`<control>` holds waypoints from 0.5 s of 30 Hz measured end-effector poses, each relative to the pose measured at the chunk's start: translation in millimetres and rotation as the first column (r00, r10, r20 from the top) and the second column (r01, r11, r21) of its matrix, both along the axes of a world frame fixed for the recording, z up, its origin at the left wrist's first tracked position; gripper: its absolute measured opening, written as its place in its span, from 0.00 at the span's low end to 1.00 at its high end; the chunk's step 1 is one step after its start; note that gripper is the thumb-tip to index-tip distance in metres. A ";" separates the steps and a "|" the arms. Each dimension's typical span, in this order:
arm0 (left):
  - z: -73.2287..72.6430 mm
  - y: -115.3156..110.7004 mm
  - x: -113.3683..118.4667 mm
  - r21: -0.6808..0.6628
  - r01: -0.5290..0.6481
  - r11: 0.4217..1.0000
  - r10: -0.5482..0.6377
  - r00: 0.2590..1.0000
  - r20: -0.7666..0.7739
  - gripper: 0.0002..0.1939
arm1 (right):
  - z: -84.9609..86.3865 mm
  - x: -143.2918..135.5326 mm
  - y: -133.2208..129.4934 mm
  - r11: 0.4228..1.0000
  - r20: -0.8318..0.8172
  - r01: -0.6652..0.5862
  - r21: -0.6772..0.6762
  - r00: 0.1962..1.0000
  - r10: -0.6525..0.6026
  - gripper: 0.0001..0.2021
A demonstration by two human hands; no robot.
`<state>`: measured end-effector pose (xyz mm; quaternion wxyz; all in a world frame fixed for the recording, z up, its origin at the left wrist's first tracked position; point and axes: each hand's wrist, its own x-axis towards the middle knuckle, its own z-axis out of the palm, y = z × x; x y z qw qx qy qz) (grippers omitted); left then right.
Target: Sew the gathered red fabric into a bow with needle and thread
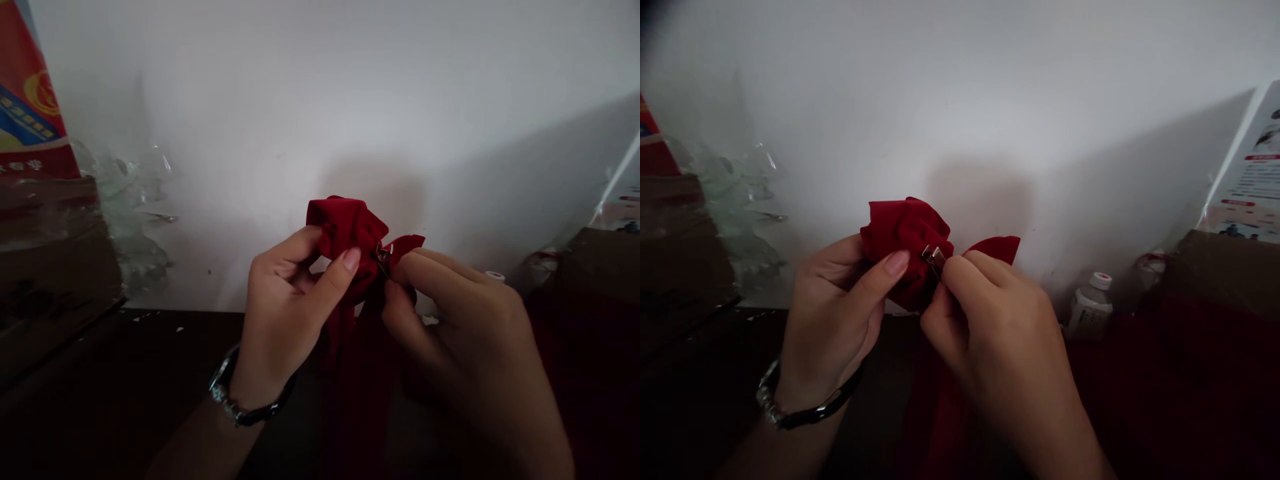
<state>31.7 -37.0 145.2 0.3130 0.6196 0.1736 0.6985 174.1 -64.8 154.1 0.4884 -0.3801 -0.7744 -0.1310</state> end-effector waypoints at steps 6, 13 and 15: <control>-1.6 -5.2 1.7 -0.001 -0.060 0.998 0.060 0.998 -0.022 0.02 | -1.3 1.3 -7.2 0.989 -0.080 -0.059 -0.137 0.996 0.048 0.14; 0.9 -12.9 2.1 0.051 -0.251 0.967 0.256 0.955 -0.151 0.04 | -2.1 -1.5 -13.3 0.983 -0.113 -0.034 -0.178 0.993 0.014 0.13; 1.2 -14.5 2.5 0.077 -0.295 0.952 0.304 0.937 -0.172 0.05 | -2.0 -3.8 -14.4 0.984 -0.106 -0.015 -0.180 0.994 -0.004 0.13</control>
